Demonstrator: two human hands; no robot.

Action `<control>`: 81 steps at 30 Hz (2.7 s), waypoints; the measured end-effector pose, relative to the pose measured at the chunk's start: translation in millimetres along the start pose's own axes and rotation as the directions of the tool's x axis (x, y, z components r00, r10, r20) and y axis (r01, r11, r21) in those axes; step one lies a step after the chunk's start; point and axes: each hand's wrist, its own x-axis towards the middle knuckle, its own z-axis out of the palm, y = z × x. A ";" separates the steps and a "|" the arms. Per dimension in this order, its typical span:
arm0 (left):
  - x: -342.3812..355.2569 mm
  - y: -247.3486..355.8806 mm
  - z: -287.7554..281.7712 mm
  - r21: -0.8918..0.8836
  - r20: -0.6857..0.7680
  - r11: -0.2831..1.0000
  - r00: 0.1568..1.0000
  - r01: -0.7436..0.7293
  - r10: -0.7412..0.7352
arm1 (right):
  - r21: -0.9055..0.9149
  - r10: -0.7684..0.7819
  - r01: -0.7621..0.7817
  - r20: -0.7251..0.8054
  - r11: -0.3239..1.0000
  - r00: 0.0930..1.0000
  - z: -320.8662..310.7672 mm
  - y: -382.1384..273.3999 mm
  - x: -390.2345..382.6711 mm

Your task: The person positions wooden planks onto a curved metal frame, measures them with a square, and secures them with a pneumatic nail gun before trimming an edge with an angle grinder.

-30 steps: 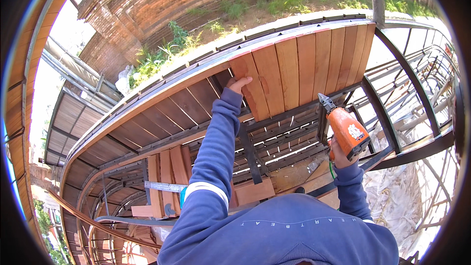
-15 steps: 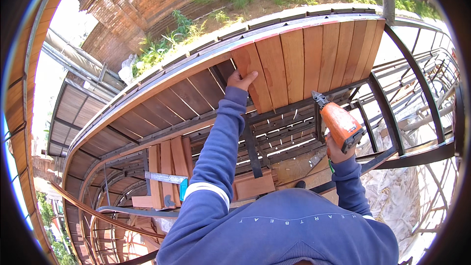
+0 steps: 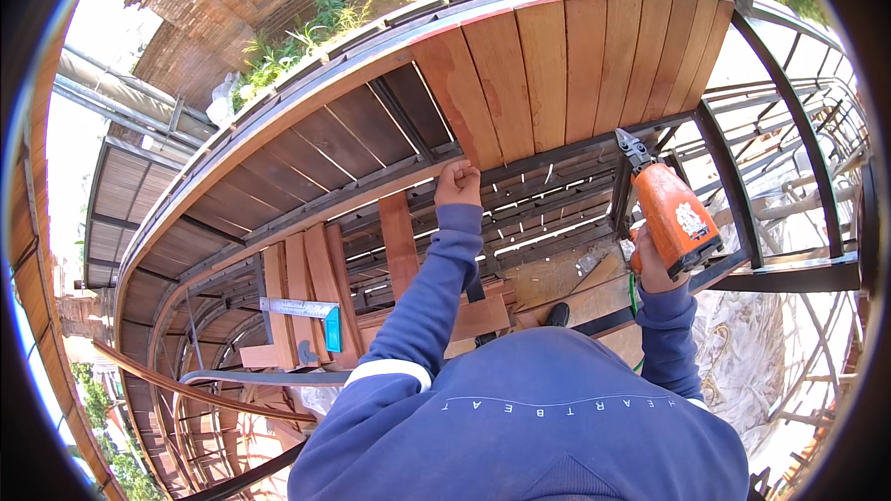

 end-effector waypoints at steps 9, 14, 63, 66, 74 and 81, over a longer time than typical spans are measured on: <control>90.4 123.8 -25.3 0.397 0.269 0.892 0.957 -0.215 0.111 | -0.128 -0.307 0.379 0.384 0.917 0.871 44.4 -65.8 46.0; 90.7 126.0 -26.0 0.715 0.389 0.604 0.918 -0.352 0.075 | -0.293 -0.298 0.545 0.593 0.786 0.748 105.6 -12.5 42.4; 50.4 46.7 -23.3 0.698 0.140 0.699 0.987 -0.153 0.076 | -0.414 -0.309 0.534 0.495 0.738 0.812 57.1 -17.0 6.6; 26.0 25.8 6.5 0.779 0.260 0.612 0.959 -0.136 -0.117 | -0.549 -0.188 0.422 0.431 0.722 0.883 3.4 1.0 -8.7; 22.0 22.2 79.8 0.928 0.193 0.356 0.956 -0.106 -0.219 | -0.735 0.086 0.337 0.472 0.588 0.877 -47.9 72.1 -33.7; 17.7 4.4 81.5 0.912 0.230 0.364 0.970 -0.188 -0.077 | -0.735 0.214 0.321 0.532 0.598 0.819 -50.1 99.1 -20.4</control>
